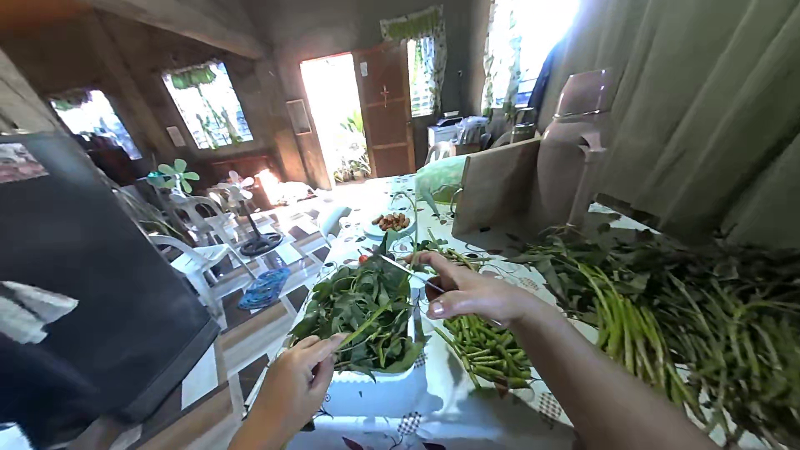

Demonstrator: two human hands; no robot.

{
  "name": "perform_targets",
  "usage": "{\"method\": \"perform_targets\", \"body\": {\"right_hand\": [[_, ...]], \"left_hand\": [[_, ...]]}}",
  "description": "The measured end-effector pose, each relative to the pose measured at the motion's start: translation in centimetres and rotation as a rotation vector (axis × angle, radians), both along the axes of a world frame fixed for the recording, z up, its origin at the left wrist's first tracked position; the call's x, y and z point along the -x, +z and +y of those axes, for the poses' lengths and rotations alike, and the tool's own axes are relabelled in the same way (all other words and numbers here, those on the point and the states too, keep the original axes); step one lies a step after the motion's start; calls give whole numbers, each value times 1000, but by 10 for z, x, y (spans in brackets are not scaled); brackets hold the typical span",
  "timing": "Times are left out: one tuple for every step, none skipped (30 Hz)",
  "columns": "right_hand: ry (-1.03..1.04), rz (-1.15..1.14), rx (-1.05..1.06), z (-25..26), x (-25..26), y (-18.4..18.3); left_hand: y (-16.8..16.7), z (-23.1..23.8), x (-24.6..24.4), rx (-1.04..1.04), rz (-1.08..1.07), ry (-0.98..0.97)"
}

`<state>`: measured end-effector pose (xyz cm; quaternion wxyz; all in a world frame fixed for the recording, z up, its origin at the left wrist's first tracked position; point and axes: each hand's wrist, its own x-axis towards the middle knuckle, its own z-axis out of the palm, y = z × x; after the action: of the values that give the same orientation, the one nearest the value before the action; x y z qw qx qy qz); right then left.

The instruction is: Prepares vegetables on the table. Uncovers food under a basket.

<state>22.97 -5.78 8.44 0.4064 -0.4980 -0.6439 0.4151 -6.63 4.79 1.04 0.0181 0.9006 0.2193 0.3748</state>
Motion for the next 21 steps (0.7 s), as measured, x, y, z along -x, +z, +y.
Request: {"method": "perform_targets", "body": {"right_hand": [[1, -10, 6, 2, 2, 2], [3, -15, 14, 4, 4, 3], [3, -18, 18, 7, 5, 4], [4, -21, 20, 10, 6, 3], [5, -27, 21, 13, 6, 3], [2, -27, 29, 15, 6, 3], [-4, -26, 36, 17, 6, 3], [-10, -22, 41, 19, 7, 3], [-15, -22, 47, 20, 8, 3], [-20, -32, 48, 21, 9, 4], [-29, -47, 42, 21, 11, 6], [-47, -63, 36, 22, 14, 7], [-75, -82, 27, 24, 17, 7], [-111, -106, 19, 26, 20, 5], [-145, -121, 28, 29, 24, 5], [-181, -139, 38, 32, 28, 5], [-212, -151, 42, 37, 33, 3], [-238, -165, 38, 41, 39, 1], [-246, -154, 52, 47, 44, 0], [-249, -132, 69, 53, 50, 0], [-248, -113, 91, 60, 55, -1]], "left_hand": [[-2, 0, 3, -15, 1, 11], [-3, 0, 5, -23, 5, 19], [-4, -1, 8, -25, 10, 26], [-6, -2, 10, -26, 13, 36], [-7, -3, 12, -27, 17, 48], [-8, -5, 14, -29, 21, 64], [-9, -6, 16, -35, 22, 80], [-10, -6, 18, -47, 22, 96], [-11, -6, 20, -57, 24, 112], [-11, -7, 21, -58, 25, 124], [-11, -7, 22, -50, 24, 127], [-10, -8, 23, -36, 19, 118], [-10, -10, 23, -10, 5, 98], [-10, -12, 23, 40, -18, 66], [-11, -16, 22, 128, -52, 23], [-11, -22, 21, 237, -86, -17], [-11, -29, 19, 348, -117, -40], [-12, -37, 16, 439, -142, -40], [-12, -44, 13, 517, -162, -21], [-13, -51, 10, 573, -193, 6], [-15, -56, 8, 618, -231, 28]]}}
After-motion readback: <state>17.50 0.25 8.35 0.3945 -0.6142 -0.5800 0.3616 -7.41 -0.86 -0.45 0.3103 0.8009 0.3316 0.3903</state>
